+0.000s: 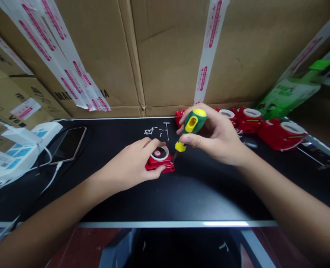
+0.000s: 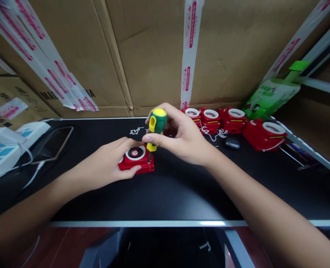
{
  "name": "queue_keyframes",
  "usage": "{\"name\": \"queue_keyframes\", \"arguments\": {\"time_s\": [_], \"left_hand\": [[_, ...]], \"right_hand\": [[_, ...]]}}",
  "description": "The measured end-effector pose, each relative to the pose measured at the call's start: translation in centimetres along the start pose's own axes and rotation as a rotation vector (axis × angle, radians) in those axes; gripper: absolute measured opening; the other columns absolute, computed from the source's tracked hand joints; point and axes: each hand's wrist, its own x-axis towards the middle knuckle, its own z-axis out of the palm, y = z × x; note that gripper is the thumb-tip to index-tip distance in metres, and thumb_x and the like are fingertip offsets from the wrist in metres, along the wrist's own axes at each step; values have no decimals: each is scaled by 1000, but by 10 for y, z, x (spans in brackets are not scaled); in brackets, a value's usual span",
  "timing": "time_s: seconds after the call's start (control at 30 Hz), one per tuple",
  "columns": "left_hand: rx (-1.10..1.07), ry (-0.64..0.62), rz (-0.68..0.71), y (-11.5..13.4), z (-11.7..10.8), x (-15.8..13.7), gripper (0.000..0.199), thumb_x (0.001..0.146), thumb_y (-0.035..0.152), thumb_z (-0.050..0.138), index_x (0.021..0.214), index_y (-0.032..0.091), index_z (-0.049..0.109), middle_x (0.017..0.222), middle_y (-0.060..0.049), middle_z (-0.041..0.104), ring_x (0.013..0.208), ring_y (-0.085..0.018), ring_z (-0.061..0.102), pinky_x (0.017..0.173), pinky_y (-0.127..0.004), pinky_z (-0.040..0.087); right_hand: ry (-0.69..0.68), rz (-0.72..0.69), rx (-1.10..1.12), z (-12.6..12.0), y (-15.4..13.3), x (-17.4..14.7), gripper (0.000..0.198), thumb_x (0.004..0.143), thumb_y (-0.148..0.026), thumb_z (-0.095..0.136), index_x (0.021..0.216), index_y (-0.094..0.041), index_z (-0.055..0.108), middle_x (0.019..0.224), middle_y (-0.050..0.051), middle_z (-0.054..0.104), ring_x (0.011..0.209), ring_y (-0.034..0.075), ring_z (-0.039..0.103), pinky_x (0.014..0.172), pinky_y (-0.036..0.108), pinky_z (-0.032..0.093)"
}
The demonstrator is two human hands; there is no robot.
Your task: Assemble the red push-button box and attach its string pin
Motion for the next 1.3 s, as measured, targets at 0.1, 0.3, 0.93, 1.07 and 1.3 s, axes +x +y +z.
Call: {"name": "queue_keyframes", "arguments": {"time_s": [0.1, 0.3, 0.93, 1.07, 1.3], "left_hand": [[39, -18, -33, 2, -1, -1, 59, 92, 37, 79, 147, 29, 60, 134, -10, 71, 118, -33, 73, 99, -47, 60], [59, -19, -72, 5, -2, -1, 55, 93, 44, 76, 144, 30, 61, 131, -7, 74, 115, -32, 75, 98, -45, 60], [72, -23, -81, 1, -4, 2, 44, 93, 57, 73, 125, 28, 63, 120, -6, 76, 104, -30, 76, 86, -39, 55], [84, -26, -96, 0, -3, 4, 45, 91, 60, 74, 119, 26, 62, 119, -5, 77, 103, -31, 76, 82, -38, 54], [52, -55, -115, -3, -3, 4, 53, 90, 62, 76, 131, 32, 61, 127, -3, 78, 108, -31, 78, 87, -40, 56]], "right_hand": [[62, -25, 20, 5, 5, -1, 41, 75, -43, 104, 94, -22, 74, 88, 0, 70, 75, 17, 69, 67, 31, 66], [48, 59, 156, 11, -2, -8, 30, 88, -39, 95, 101, -18, 77, 94, 1, 74, 63, 8, 62, 55, 21, 56], [86, 171, 127, 15, 1, -12, 42, 72, -39, 106, 91, -24, 71, 83, -2, 72, 73, 16, 68, 72, 32, 65], [148, 163, 143, 23, 5, -11, 53, 65, -45, 108, 91, -25, 67, 86, -2, 67, 76, 16, 64, 65, 29, 60], [-14, 188, 148, 9, -11, -11, 41, 94, -34, 89, 129, -21, 69, 119, 5, 79, 67, 9, 66, 53, 22, 54]]}}
